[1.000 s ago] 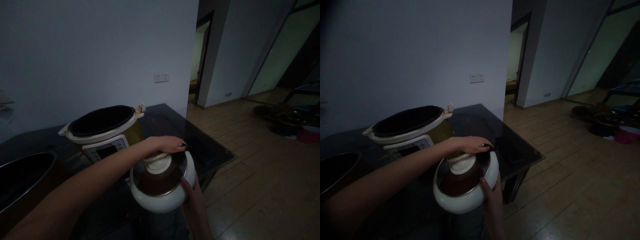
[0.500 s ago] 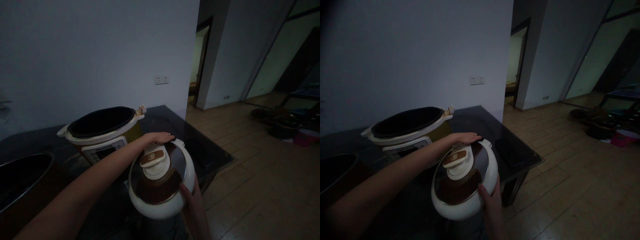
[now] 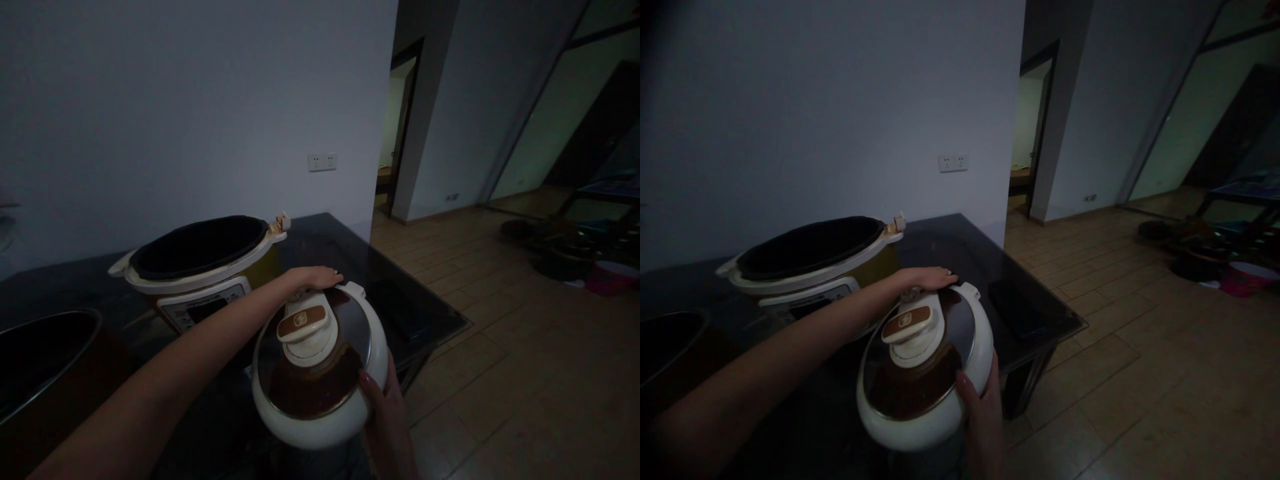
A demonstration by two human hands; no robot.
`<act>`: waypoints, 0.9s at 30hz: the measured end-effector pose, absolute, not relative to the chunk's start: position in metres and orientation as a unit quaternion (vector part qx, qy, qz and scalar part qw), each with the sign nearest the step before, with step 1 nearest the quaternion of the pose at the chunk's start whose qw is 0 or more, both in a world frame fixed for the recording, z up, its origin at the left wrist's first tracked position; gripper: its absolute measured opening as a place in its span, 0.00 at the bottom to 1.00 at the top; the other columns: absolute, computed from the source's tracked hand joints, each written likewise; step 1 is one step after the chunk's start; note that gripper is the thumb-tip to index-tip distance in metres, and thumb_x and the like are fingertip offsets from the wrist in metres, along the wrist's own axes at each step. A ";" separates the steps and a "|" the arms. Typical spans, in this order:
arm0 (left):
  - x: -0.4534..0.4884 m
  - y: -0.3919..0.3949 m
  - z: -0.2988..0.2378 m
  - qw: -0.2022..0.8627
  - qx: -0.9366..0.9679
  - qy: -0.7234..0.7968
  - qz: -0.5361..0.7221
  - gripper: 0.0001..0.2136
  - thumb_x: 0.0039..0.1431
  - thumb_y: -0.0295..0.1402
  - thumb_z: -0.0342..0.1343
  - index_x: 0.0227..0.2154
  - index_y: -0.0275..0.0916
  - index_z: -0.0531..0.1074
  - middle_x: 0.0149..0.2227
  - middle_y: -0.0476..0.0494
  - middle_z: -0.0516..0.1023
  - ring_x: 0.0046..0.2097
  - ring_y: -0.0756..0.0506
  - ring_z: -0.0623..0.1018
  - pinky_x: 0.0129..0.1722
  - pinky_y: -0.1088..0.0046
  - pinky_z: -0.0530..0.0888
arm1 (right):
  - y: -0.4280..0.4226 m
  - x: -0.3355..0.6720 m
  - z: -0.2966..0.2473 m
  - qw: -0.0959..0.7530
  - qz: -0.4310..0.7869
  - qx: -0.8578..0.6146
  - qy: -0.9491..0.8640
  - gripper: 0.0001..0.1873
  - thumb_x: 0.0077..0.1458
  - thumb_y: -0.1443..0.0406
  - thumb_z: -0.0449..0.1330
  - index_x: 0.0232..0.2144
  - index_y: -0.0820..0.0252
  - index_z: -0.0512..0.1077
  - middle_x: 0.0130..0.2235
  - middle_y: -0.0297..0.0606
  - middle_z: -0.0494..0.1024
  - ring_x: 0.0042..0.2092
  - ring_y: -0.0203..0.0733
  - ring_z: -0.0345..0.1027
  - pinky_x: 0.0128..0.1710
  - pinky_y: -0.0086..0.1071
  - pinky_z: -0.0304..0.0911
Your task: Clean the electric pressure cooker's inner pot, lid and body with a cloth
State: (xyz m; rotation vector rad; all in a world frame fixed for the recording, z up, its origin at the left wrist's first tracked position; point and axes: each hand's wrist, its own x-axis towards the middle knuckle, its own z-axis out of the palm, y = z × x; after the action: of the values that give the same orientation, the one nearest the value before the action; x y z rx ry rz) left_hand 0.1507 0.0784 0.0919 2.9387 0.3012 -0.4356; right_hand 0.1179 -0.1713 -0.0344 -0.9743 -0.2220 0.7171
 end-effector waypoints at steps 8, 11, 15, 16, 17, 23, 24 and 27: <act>0.171 0.052 0.099 0.131 0.979 0.103 -0.122 0.15 0.63 0.39 0.54 0.48 0.36 0.70 0.47 0.41 0.74 0.44 0.43 0.76 0.43 0.60 0.76 | -0.172 0.119 -0.034 0.806 0.346 -0.467 -0.110 0.52 0.40 0.56 0.70 0.65 0.47 0.52 0.55 0.41 0.74 0.54 0.53 0.68 0.49 0.43 0.66; 0.174 0.046 0.098 0.139 0.980 0.085 -0.113 0.14 0.63 0.38 0.54 0.47 0.36 0.70 0.47 0.41 0.74 0.44 0.44 0.76 0.43 0.60 0.76 | -0.172 0.118 -0.031 0.806 0.333 -0.476 -0.116 0.50 0.41 0.57 0.70 0.64 0.49 0.54 0.54 0.42 0.75 0.52 0.52 0.70 0.48 0.43 0.67; 0.170 0.043 0.098 0.142 0.983 0.058 -0.103 0.14 0.64 0.40 0.52 0.45 0.36 0.71 0.44 0.42 0.75 0.43 0.45 0.77 0.44 0.60 0.75 | -0.171 0.118 -0.028 0.803 0.318 -0.489 -0.119 0.48 0.42 0.57 0.69 0.64 0.49 0.56 0.52 0.41 0.76 0.51 0.52 0.71 0.47 0.42 0.67; 0.168 0.043 0.098 0.144 0.983 0.050 -0.099 0.14 0.64 0.40 0.52 0.44 0.35 0.71 0.44 0.42 0.76 0.42 0.45 0.77 0.44 0.60 0.74 | -0.171 0.118 -0.028 0.802 0.316 -0.492 -0.119 0.48 0.42 0.57 0.69 0.63 0.49 0.56 0.52 0.41 0.76 0.50 0.52 0.71 0.47 0.42 0.67; 0.166 0.042 0.099 0.147 0.984 0.040 -0.095 0.14 0.65 0.40 0.50 0.44 0.35 0.71 0.43 0.42 0.76 0.42 0.45 0.77 0.44 0.60 0.74 | -0.171 0.118 -0.027 0.801 0.316 -0.494 -0.121 0.48 0.42 0.56 0.69 0.63 0.50 0.56 0.52 0.41 0.76 0.50 0.51 0.71 0.47 0.41 0.67; 0.163 0.027 0.103 0.155 0.985 -0.021 -0.075 0.18 0.68 0.35 0.38 0.46 0.38 0.73 0.48 0.44 0.79 0.48 0.47 0.76 0.49 0.72 0.68 | -0.172 0.118 -0.023 0.794 0.303 -0.511 -0.125 0.47 0.42 0.56 0.69 0.63 0.51 0.57 0.50 0.40 0.78 0.49 0.51 0.72 0.46 0.41 0.68; 0.162 0.023 0.103 0.153 0.985 -0.031 -0.076 0.18 0.67 0.35 0.39 0.45 0.38 0.74 0.48 0.44 0.79 0.49 0.46 0.76 0.50 0.72 0.68 | -0.172 0.118 -0.022 0.794 0.302 -0.513 -0.120 0.48 0.42 0.56 0.69 0.63 0.51 0.57 0.50 0.40 0.78 0.49 0.51 0.72 0.46 0.41 0.68; 0.157 0.011 0.106 0.145 0.984 -0.061 -0.089 0.17 0.66 0.35 0.42 0.46 0.37 0.74 0.52 0.42 0.77 0.54 0.44 0.74 0.57 0.67 0.64 | -0.172 0.119 -0.022 0.794 0.315 -0.508 -0.109 0.49 0.41 0.56 0.69 0.64 0.50 0.55 0.50 0.41 0.77 0.47 0.51 0.72 0.45 0.41 0.68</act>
State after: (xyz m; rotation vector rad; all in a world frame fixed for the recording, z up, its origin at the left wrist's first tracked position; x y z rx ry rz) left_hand 0.1573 0.0107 0.1062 2.8345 -0.1763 -0.2567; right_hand 0.1187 -0.1718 -0.0215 -1.0925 -0.2344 0.6761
